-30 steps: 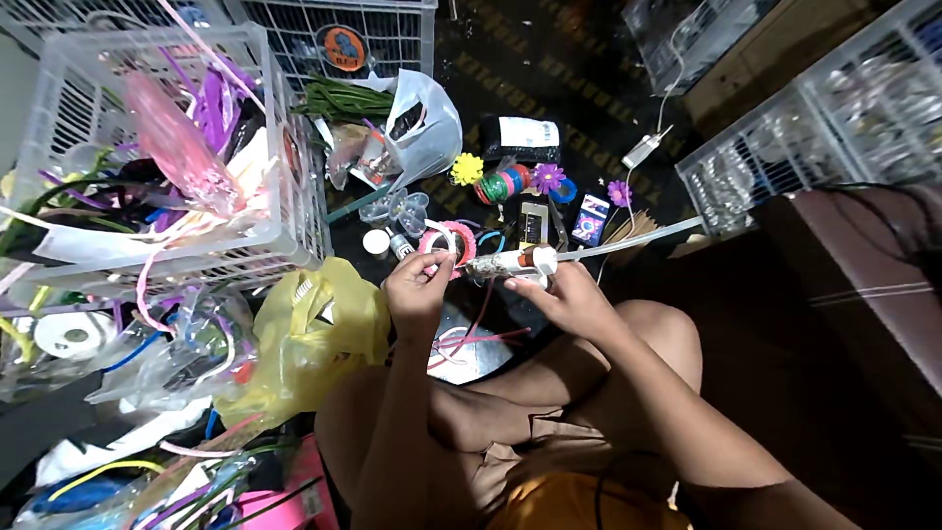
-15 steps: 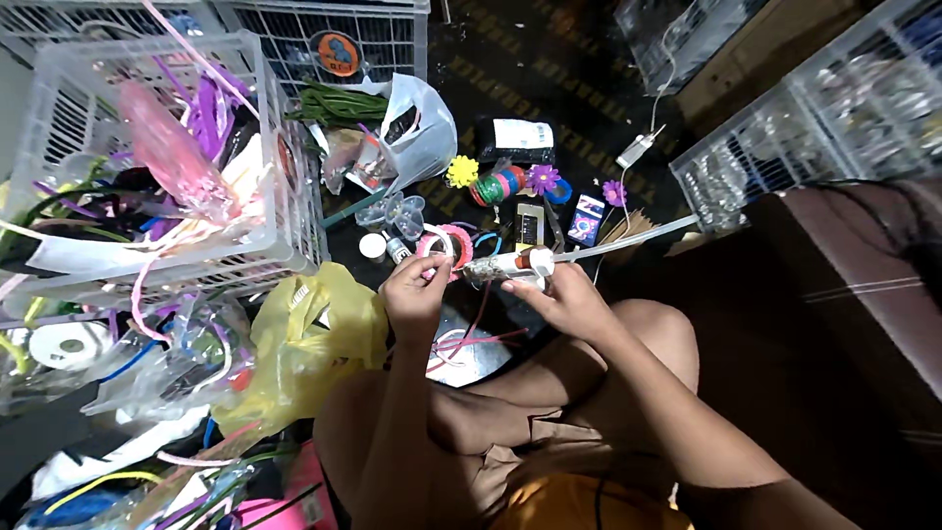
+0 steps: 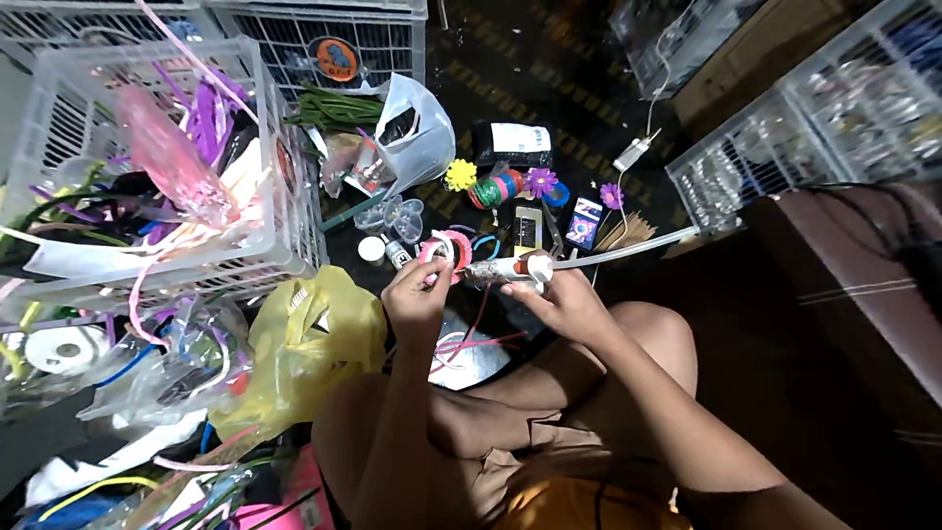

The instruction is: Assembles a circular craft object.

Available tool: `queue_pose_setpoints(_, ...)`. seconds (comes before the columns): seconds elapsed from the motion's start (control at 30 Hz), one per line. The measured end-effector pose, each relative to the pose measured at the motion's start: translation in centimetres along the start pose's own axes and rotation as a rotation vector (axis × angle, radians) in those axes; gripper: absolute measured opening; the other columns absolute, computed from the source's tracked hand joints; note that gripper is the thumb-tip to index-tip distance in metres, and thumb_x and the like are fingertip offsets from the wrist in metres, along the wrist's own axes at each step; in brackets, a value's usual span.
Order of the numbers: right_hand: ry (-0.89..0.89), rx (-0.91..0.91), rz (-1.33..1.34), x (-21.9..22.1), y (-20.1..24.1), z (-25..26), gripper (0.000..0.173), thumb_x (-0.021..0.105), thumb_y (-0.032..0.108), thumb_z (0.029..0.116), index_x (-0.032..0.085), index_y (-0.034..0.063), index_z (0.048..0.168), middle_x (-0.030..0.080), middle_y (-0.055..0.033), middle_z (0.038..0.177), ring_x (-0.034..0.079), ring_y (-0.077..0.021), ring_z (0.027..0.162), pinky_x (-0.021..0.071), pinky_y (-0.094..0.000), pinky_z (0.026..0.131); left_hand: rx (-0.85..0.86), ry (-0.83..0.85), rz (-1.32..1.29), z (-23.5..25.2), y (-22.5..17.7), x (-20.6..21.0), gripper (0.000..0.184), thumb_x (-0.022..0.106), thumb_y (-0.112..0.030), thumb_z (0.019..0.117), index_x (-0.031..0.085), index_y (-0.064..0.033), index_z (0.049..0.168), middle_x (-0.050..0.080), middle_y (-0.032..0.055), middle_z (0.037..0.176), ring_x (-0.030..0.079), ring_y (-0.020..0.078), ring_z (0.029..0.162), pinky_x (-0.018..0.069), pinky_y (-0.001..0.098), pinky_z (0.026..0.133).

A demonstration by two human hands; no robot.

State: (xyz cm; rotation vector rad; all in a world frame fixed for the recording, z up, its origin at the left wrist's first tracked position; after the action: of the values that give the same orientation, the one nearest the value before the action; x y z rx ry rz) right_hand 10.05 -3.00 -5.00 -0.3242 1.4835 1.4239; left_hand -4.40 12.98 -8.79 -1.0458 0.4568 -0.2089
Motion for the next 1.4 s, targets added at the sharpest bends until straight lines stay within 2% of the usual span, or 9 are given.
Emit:
queue_pose_setpoints(0.17, -0.048, -0.043, -0.021, 0.00, -0.08, -0.05, 0.043, 0.059, 0.043, 0.0993, 0.066, 0.0038, 0.115, 0.067, -0.0055, 0.080, 0.064, -0.0149, 0.067, 0.0552, -0.0376, 0.062, 0.057, -0.008, 0.059, -0.15, -0.26, 0.10, 0.006, 0.078, -0.008, 0.0885, 0.080, -0.0053, 0.093, 0.076, 0.0074, 0.100, 0.071, 0.0070, 0.091, 0.0581, 0.0218, 0.081)
queue_pose_setpoints(0.23, -0.047, -0.046, -0.022, 0.28, -0.09, -0.19, 0.045, 0.059, 0.044, 0.0994, 0.065, 0.0032, 0.116, 0.066, -0.0052, 0.076, 0.063, -0.0158, 0.064, 0.0543, -0.0389, 0.060, 0.062, -0.015, 0.081, -0.16, -0.26, 0.07, 0.006, 0.078, -0.009, 0.0886, 0.080, -0.0058, 0.094, 0.076, 0.0075, 0.100, 0.072, 0.0076, 0.090, 0.0582, 0.0222, 0.080)
queue_pose_setpoints(0.3, -0.053, -0.056, -0.023, 0.29, -0.11, -0.28, 0.045, 0.059, 0.044, 0.0998, 0.065, 0.0024, 0.118, 0.068, -0.0068, 0.079, 0.066, -0.0177, 0.067, 0.0562, -0.0415, 0.062, 0.070, -0.024, 0.098, -0.20, -0.29, -0.02, 0.007, 0.078, -0.009, 0.0885, 0.080, -0.0055, 0.094, 0.076, 0.0084, 0.100, 0.072, 0.0086, 0.090, 0.0583, 0.0228, 0.080)
queue_pose_setpoints(0.43, -0.082, -0.049, -0.018, -0.04, -0.17, -0.22, 0.043, 0.061, 0.041, 0.0994, 0.064, 0.0021, 0.116, 0.068, -0.0065, 0.081, 0.065, -0.0162, 0.068, 0.0558, -0.0393, 0.064, 0.081, -0.029, 0.123, -0.28, -0.43, -0.01, 0.007, 0.078, -0.009, 0.0886, 0.080, -0.0054, 0.094, 0.076, 0.0095, 0.100, 0.072, 0.0103, 0.090, 0.0586, 0.0241, 0.081)
queue_pose_setpoints(0.63, -0.085, -0.042, -0.039, 0.08, -0.20, -0.17, 0.043, 0.061, 0.041, 0.0994, 0.065, 0.0020, 0.117, 0.069, -0.0086, 0.081, 0.067, -0.0202, 0.069, 0.0563, -0.0434, 0.063, 0.080, -0.026, 0.155, -0.30, -0.50, 0.18, 0.006, 0.079, -0.010, 0.0876, 0.080, -0.0069, 0.093, 0.076, 0.0088, 0.099, 0.072, 0.0106, 0.089, 0.0584, 0.0247, 0.079)
queue_pose_setpoints(0.77, -0.082, -0.059, -0.045, 0.21, -0.04, -0.27, 0.043, 0.061, 0.041, 0.0994, 0.065, 0.0025, 0.117, 0.069, -0.0075, 0.081, 0.067, -0.0186, 0.069, 0.0568, -0.0414, 0.063, 0.089, -0.040, 0.158, -0.32, -0.33, 0.15, 0.006, 0.078, -0.009, 0.0877, 0.080, -0.0067, 0.092, 0.076, 0.0086, 0.100, 0.072, 0.0105, 0.090, 0.0584, 0.0246, 0.080)
queue_pose_setpoints(1.13, -0.109, -0.061, -0.074, -0.18, -0.07, -0.19, 0.043, 0.061, 0.040, 0.0997, 0.065, 0.0012, 0.119, 0.071, -0.0102, 0.085, 0.069, -0.0221, 0.072, 0.0574, -0.0440, 0.064, 0.098, -0.029, 0.147, -0.35, -0.57, 0.09, 0.006, 0.077, -0.009, 0.0883, 0.080, -0.0052, 0.093, 0.076, 0.0097, 0.100, 0.072, 0.0113, 0.090, 0.0585, 0.0251, 0.081)
queue_pose_setpoints(1.27, -0.099, -0.084, -0.071, 0.00, 0.02, -0.32, 0.043, 0.061, 0.041, 0.0994, 0.064, 0.0018, 0.118, 0.070, -0.0087, 0.084, 0.068, -0.0199, 0.071, 0.0573, -0.0416, 0.064, 0.089, -0.032, 0.148, -0.33, -0.45, 0.16, 0.005, 0.078, -0.009, 0.0877, 0.080, -0.0066, 0.092, 0.076, 0.0081, 0.099, 0.072, 0.0096, 0.088, 0.0585, 0.0238, 0.078)
queue_pose_setpoints(1.4, -0.110, -0.068, -0.080, -0.14, -0.20, -0.14, 0.045, 0.061, 0.039, 0.0995, 0.064, -0.0005, 0.120, 0.071, -0.0122, 0.087, 0.070, -0.0249, 0.073, 0.0579, -0.0469, 0.066, 0.091, -0.013, 0.142, -0.36, -0.50, 0.14, 0.006, 0.077, -0.008, 0.0882, 0.079, -0.0057, 0.093, 0.075, 0.0098, 0.100, 0.072, 0.0121, 0.090, 0.0588, 0.0265, 0.080)
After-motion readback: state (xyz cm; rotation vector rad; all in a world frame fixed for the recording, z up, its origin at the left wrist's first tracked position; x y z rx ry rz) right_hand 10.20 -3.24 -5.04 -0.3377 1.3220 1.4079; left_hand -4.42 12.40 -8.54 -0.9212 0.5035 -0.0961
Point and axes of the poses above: each hand's wrist, its own z-axis towards the middle knuckle, its own x-axis out of the palm, y = z × x, the point moved 5 cm from there along z, towards the middle knuckle
